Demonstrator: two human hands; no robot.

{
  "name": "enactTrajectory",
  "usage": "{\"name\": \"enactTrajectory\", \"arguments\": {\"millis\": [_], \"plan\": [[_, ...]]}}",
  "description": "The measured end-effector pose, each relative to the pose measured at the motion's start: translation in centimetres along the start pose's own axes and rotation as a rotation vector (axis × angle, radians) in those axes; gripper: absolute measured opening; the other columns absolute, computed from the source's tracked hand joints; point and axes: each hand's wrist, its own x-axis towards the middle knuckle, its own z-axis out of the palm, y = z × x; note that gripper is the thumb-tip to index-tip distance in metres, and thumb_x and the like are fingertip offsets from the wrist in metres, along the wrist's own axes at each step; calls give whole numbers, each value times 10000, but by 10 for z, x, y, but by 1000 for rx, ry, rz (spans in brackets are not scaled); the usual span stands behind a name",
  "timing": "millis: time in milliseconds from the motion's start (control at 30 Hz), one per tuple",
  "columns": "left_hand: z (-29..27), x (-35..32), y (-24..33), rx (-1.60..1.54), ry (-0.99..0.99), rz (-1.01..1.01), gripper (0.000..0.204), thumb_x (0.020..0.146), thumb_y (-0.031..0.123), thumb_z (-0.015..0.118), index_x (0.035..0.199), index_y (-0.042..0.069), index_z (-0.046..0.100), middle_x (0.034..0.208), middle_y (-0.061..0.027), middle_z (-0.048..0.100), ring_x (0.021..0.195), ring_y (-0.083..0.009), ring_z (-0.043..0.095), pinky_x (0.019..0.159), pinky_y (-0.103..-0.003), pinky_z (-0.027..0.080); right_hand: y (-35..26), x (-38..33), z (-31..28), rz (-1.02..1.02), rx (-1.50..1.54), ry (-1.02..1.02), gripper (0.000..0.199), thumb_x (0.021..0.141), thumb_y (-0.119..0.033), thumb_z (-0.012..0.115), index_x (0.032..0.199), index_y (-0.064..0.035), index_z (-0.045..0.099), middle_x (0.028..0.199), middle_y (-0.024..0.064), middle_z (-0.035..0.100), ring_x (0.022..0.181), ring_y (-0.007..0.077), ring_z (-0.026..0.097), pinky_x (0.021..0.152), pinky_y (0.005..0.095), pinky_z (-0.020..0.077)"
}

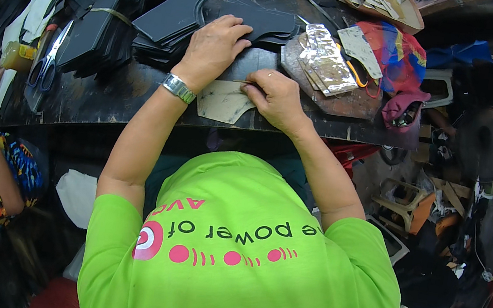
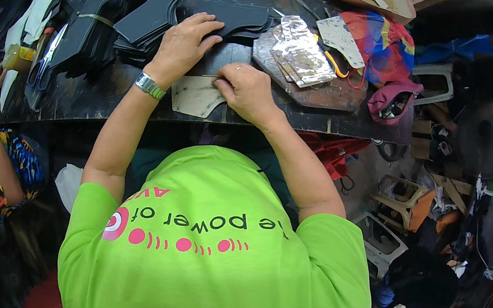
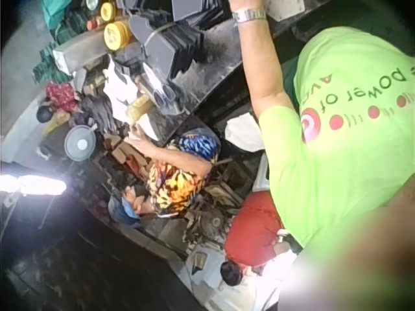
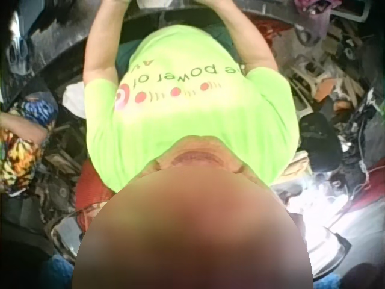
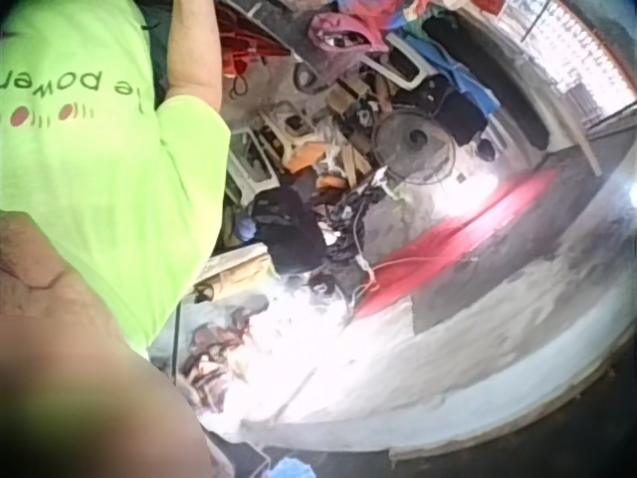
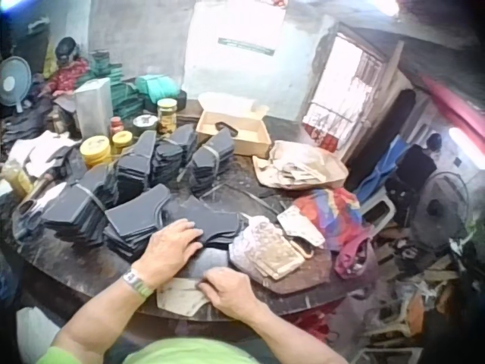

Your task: The person repeatedly places a light-colored template on top of dark material pieces and uses a small pointed tool to mark the material along the template edges. The template is lifted and repositioned on different pieces throughout the clip.

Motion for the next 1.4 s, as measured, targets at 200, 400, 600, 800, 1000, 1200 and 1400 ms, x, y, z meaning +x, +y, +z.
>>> {"name": "enactTrajectory", "arguments": {"millis": [200, 400, 600, 800, 1000, 1200, 1400], "plan": [[-17, 6, 19, -51, 277, 196, 162, 911, 122, 762, 1068, 87, 780, 1009, -62, 757, 923, -261, 727, 835, -380, 577, 2, 0, 0, 8, 22, 22, 161, 861, -175, 780, 935, -62, 692, 885, 123, 707, 869, 338, 699, 738, 456, 550], [-61, -36, 32, -17, 383, 326, 255, 830, 74, 825, 1082, 104, 798, 978, -14, 731, 948, -207, 696, 916, -395, 503, 5, -6, 0, 141, 85, -56, 188, 920, -85, 739, 1097, -24, 726, 970, 155, 740, 892, 313, 735, 810, 386, 569], [-73, -106, 27, -22, 221, 200, 254, 804, 50, 838, 1052, 89, 797, 961, -35, 704, 948, -237, 679, 917, -425, 489, 9, -3, -57, 381, 400, -227, 161, 947, -76, 703, 1087, 0, 724, 952, 23, 724, 870, 110, 634, 805, 286, 526], [-56, -132, 25, -162, 36, 90, 202, 796, 74, 841, 987, 87, 779, 952, -27, 680, 967, -239, 666, 880, -423, 497, 63, -5, -152, 451, 361, 352, 79, 954, -73, 725, 991, -5, 740, 864, -24, 681, 804, 64, 601, 731, 231, 488], [-53, -133, 27, -190, -7, 2, 205, 807, 91, 837, 1004, 82, 781, 978, -35, 683, 1017, -247, 655, 922, -417, 497, 123, -8, -176, 617, -328, 528, 223, 911, -233, 796, 1034, -48, 773, 934, 42, 731, 810, 218, 672, 749, 367, 533], [-65, -140, 29, -210, -36, -64, 306, 821, 115, 844, 1119, 79, 785, 1185, -95, 678, 1168, -304, 625, 1012, -433, 478, 74, -18, -161, 702, -409, 295, 404, 813, -393, 847, 1065, -83, 789, 1064, 155, 732, 1048, 333, 691, 882, 444, 541], [-70, -147, 30, -122, -48, -259, 393, 846, 167, 846, 1224, 97, 766, 1357, -107, 638, 1287, -317, 572, 1080, -451, 429, 39, -17, -143, 691, -518, 17, 491, 752, -391, 883, 1060, -26, 766, 1094, 181, 727, 1019, 359, 697, 865, 440, 539]]}}
